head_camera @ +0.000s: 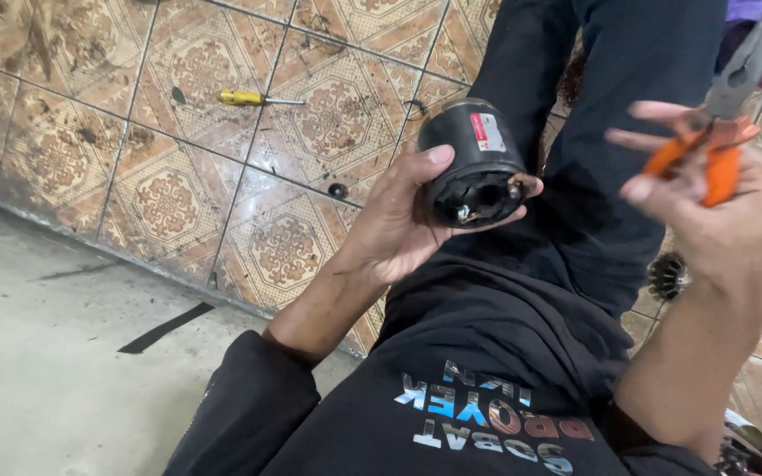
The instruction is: A person is disassembling or repairing an electric motor component using pliers and a screwdriver while sitting on the floor.
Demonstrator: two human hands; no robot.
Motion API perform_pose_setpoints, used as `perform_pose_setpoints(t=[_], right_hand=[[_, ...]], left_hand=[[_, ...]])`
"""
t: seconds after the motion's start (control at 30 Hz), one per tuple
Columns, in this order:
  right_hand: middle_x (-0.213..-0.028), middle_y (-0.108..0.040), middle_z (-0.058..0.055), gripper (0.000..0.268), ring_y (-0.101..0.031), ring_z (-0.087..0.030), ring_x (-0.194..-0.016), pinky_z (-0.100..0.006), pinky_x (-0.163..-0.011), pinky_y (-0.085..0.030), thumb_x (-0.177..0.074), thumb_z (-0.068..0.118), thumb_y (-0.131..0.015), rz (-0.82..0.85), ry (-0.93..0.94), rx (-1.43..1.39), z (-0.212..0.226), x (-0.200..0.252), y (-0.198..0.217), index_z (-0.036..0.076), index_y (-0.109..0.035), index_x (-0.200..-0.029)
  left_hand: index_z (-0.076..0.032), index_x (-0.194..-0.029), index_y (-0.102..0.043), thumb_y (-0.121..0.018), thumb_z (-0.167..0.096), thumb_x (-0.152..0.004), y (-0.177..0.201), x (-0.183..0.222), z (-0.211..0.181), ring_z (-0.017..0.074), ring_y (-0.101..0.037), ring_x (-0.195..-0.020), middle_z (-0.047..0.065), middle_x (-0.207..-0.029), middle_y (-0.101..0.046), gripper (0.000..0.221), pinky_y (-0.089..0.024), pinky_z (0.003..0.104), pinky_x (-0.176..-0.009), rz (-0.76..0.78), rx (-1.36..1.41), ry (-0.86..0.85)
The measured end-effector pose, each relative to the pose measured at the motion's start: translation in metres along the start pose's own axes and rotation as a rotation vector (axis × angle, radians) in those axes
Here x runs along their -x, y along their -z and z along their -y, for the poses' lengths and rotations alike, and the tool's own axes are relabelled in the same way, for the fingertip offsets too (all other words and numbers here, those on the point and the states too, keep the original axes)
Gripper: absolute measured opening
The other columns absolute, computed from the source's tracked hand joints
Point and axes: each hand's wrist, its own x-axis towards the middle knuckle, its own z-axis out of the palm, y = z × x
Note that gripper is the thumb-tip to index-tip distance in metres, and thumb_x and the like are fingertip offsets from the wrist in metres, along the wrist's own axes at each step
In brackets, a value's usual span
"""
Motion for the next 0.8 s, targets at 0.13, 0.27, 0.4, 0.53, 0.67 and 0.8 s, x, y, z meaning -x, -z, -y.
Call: perform_pose_setpoints(t=[0.13,0.27,0.4,0.53,0.67,0.8], right_hand=[[-0.134,-0.058,-0.026,0.051,-0.063,-0.033,-0.109,-0.045,-0.096,-0.055,-0.102,0.03,-0.098,-0.3,-0.401,0.751,-0.08,0.048,0.037,-0.009,-0.066,-0.108],[-0.079,-0.042,0.009,0.043,-0.036,-0.006,-0.07,-0.025,-0.063,-0.033,-0.093,0.046,-0.093,-0.552,-0.891,0.453,-0.116,0.08,0.048,0.016,-0.066,-0.107],[-0.109,-0.073,0.003,0.033,-0.072,-0.005,-0.103,-0.019,-0.092,-0.063,-0.094,0.027,-0.088,-0.677,-0.696,0.34,-0.096,0.068,0.029,0.01,-0.073,-0.118],[-0.107,-0.064,-0.004,0.022,-0.062,-0.015,-0.1,-0.031,-0.093,-0.054,-0.115,0.022,-0.06,-0.643,-0.497,0.376,-0.051,0.066,0.008,0.005,-0.071,-0.124],[-0.132,-0.065,-0.006,0.034,-0.066,-0.033,-0.131,-0.057,-0.125,-0.056,-0.118,0.042,-0.038,-0.212,-0.193,-0.294,-0.028,0.092,0.009,0.015,-0.059,-0.119],[-0.129,-0.065,-0.035,0.051,-0.07,-0.041,-0.118,-0.056,-0.11,-0.058,-0.111,0.027,-0.027,0.108,-0.167,-0.264,0.011,0.087,-0.025,-0.013,-0.055,-0.127]], left_hand=[[0.0,-0.139,-0.045,-0.079,-0.012,-0.087,0.011,-0.005,0.007,0.05,-0.064,-0.113,0.033,-0.123,-0.062,0.064,-0.054,0.073,-0.094,-0.117,-0.004,-0.081],[-0.003,-0.138,-0.047,-0.082,-0.011,-0.086,0.009,-0.006,0.009,0.0452,-0.066,-0.111,0.03,-0.125,-0.061,0.063,-0.057,0.073,-0.091,-0.123,0.004,-0.1],[0.014,-0.13,-0.054,-0.083,-0.011,-0.092,0.015,-0.009,0.012,0.043,-0.069,-0.108,0.032,-0.114,-0.069,0.054,-0.058,0.068,-0.093,-0.013,0.031,-0.111],[0.016,-0.134,-0.05,-0.079,-0.006,-0.093,0.017,-0.011,0.013,0.0501,-0.064,-0.116,0.036,-0.118,-0.065,0.055,-0.052,0.069,-0.101,0.05,0.107,-0.122],[0.008,-0.144,-0.045,-0.079,-0.015,-0.1,0.022,-0.018,0.014,0.0458,-0.061,-0.126,0.028,-0.134,-0.061,0.06,-0.051,0.067,-0.108,0.17,0.155,-0.12],[0.005,-0.138,-0.054,-0.075,-0.022,-0.106,0.023,-0.025,0.013,0.0395,-0.062,-0.127,0.023,-0.134,-0.062,0.047,-0.048,0.066,-0.112,0.213,0.117,-0.154]])
